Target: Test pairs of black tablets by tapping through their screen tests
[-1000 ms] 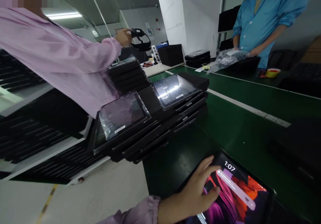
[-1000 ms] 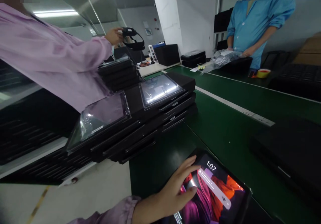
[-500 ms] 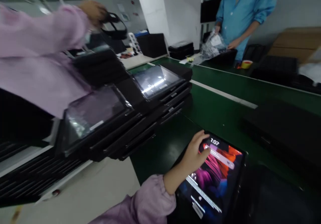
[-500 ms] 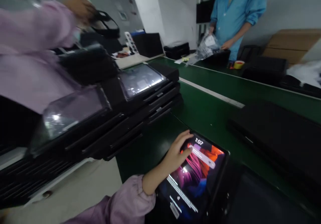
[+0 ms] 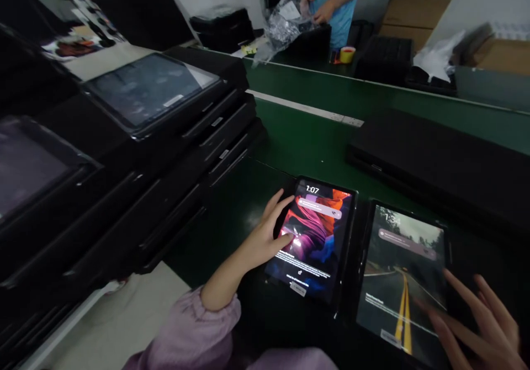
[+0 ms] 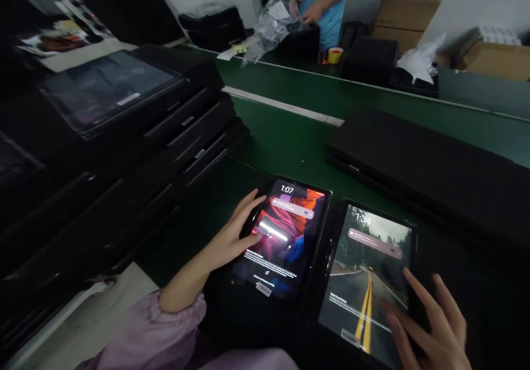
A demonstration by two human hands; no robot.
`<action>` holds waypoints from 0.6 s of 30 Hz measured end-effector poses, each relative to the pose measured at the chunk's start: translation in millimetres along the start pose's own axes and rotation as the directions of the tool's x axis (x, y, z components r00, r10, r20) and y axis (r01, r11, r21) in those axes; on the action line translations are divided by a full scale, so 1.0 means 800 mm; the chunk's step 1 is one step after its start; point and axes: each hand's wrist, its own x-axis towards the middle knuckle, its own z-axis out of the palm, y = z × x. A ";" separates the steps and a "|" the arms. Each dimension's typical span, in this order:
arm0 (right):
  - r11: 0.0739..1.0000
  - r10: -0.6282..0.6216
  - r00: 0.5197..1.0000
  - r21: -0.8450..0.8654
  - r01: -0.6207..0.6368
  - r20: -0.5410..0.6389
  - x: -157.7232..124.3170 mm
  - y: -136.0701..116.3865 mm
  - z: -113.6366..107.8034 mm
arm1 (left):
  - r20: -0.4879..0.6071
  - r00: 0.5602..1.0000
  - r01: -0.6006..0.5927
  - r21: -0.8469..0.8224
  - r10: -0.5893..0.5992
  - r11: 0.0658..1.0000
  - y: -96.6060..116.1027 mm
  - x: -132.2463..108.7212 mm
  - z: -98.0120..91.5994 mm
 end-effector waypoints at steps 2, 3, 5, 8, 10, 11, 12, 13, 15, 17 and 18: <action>1.000 -0.003 1.000 0.014 0.003 0.003 0.008 -0.003 0.000 | 0.016 1.000 -0.010 0.054 0.009 0.999 -0.002 -0.001 -0.001; 1.000 0.015 1.000 0.020 -0.015 -0.011 0.012 -0.005 -0.002 | 0.018 1.000 -0.020 0.072 0.019 0.997 -0.003 0.001 -0.002; 0.996 0.085 0.995 0.034 -0.083 -0.053 0.015 -0.009 -0.009 | 0.029 0.998 -0.053 0.100 0.050 0.994 -0.005 0.008 -0.002; 0.980 0.181 0.979 0.099 -0.172 -0.098 0.005 -0.020 -0.018 | 0.058 0.994 -0.096 0.136 0.089 0.986 -0.010 0.022 0.001; 0.963 0.246 0.960 0.145 -0.228 -0.130 -0.005 -0.030 -0.020 | 0.044 0.994 -0.107 0.158 0.101 0.982 -0.014 0.033 0.007; 0.953 0.279 0.949 0.165 -0.254 -0.149 -0.010 -0.035 -0.019 | 0.013 0.994 -0.107 0.160 0.106 0.981 -0.015 0.040 0.011; 0.946 0.302 0.938 0.178 -0.272 -0.171 -0.014 -0.040 -0.017 | -0.041 0.993 -0.104 0.152 0.112 0.983 -0.016 0.047 0.015; 0.942 0.313 0.930 0.184 -0.279 -0.193 -0.015 -0.043 -0.016 | -0.106 0.988 -0.102 0.128 0.116 0.987 -0.017 0.055 0.019; 0.948 0.294 0.927 0.193 -0.252 -0.233 -0.013 -0.045 -0.013 | -0.217 0.969 -0.106 0.051 0.115 0.993 -0.016 0.076 0.026; 0.963 0.231 0.937 0.198 -0.182 -0.263 -0.006 -0.041 -0.013 | -0.283 0.953 -0.123 -0.049 0.105 0.991 -0.013 0.100 0.031; 0.972 0.183 0.944 0.197 -0.131 -0.276 -0.002 -0.038 -0.013 | -0.305 0.948 -0.136 -0.110 0.097 0.985 -0.012 0.112 0.033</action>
